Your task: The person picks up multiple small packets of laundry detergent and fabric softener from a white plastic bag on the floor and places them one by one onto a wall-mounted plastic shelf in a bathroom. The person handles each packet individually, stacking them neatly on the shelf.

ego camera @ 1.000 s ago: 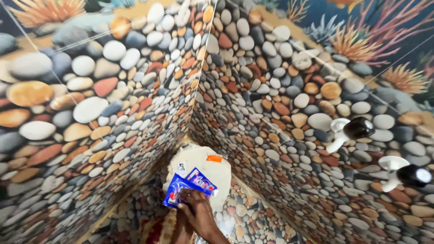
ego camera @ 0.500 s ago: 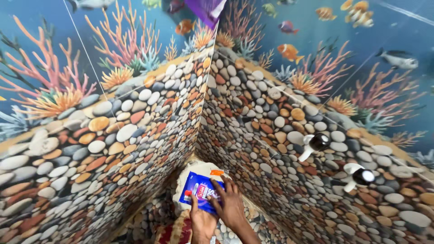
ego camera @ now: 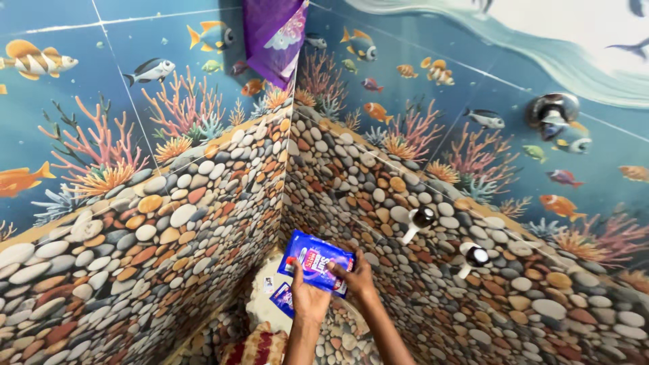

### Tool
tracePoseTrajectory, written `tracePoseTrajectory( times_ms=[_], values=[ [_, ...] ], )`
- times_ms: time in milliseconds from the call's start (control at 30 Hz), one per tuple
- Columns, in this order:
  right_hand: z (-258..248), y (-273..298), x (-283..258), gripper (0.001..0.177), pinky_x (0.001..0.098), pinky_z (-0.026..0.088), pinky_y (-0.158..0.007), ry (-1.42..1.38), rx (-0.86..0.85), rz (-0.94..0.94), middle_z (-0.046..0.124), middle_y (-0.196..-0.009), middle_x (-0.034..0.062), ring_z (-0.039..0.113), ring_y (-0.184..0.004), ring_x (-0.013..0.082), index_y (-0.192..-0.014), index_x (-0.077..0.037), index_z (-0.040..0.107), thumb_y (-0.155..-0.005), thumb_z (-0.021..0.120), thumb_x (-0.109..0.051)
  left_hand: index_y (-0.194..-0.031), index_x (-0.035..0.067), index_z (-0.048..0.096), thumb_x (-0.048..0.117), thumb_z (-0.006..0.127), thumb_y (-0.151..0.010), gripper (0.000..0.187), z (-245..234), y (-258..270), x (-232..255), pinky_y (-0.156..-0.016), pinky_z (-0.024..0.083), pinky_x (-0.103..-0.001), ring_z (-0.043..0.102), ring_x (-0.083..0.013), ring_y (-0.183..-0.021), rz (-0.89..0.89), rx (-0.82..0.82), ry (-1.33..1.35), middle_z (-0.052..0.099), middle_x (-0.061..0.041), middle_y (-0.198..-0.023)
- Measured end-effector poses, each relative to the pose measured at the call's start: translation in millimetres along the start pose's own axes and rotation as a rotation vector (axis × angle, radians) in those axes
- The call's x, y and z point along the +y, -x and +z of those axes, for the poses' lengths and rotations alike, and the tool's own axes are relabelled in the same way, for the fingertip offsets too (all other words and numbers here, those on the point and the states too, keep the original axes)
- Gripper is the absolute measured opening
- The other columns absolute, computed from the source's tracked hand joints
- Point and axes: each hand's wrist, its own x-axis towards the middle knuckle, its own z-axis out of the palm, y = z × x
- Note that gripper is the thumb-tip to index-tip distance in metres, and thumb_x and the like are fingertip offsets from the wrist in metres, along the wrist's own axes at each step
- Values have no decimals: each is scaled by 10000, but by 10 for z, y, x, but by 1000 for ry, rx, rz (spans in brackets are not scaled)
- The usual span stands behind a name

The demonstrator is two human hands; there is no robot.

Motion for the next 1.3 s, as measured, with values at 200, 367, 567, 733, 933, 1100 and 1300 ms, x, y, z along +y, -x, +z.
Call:
tracePoseTrajectory(
  times_ms=[200, 367, 567, 733, 933, 1100, 1300],
  values=[
    [-625, -99, -350, 898, 346, 577, -870, 11, 39, -111, 684, -1170, 137, 674, -989, 200, -1495, -41, 403, -724, 858, 30, -1285, 52, 610, 195, 716, -925, 401, 139, -109, -375, -1011, 525, -452, 665, -238, -1139, 31, -61, -63, 700, -85, -1238],
    [-1059, 78, -915, 730, 324, 573, -854, -57, 70, -117, 676, -1189, 79, 664, -986, 154, -1471, -61, 424, -829, 771, -27, -1233, 37, 670, 53, 761, -852, 393, 356, -218, -663, -950, 570, -418, 692, -212, -1043, 171, -6, -331, 719, -70, -1152],
    [-1562, 179, -1363, 549, 294, 552, -861, 64, 113, -199, 692, -1149, 116, 658, -976, 144, -1438, -23, 490, -948, 698, -155, -1191, 15, 688, 238, 688, -955, 324, 819, -203, -1045, -882, 577, -404, 695, -188, -984, 88, 43, -340, 729, -63, -1106],
    [-2009, 292, -1759, 468, 274, 526, -872, 160, 209, -387, 684, -1111, 101, 629, -972, 127, -1418, -13, 534, -998, 649, -183, -1150, 48, 671, 317, 760, -935, 356, 1358, 62, -1234, -636, 553, -369, 699, -185, -809, -65, -149, -557, 723, -49, -981],
    [-2386, 747, -2566, 341, 410, 529, -735, 736, 445, -396, 719, -911, 236, 680, -784, 319, -1338, -71, 615, -1042, 562, -231, -1141, 95, 691, 228, 838, -762, 428, 2114, 378, -1461, -743, 616, -341, 743, -144, -847, -240, -282, -940, 771, -39, -1006],
    [-2524, 1047, -3080, 316, 407, 543, -689, 765, 484, -562, 744, -890, 201, 749, -771, 284, -1302, -80, 624, -1041, 544, -239, -1091, 27, 680, 171, 830, -819, 343, 2444, 493, -1956, -762, 596, -307, 717, -122, -834, -95, -414, -1006, 758, -52, -980],
    [-2712, 1360, -3506, 473, 426, 546, -668, 844, 478, -435, 693, -704, 183, 746, -665, 279, -1378, -131, 573, -956, 646, -332, -1039, 6, 667, 244, 624, -1015, 243, 2572, 565, -2426, -683, 543, -293, 632, -71, -754, 83, -354, -1032, 696, -7, -883]
  ],
)
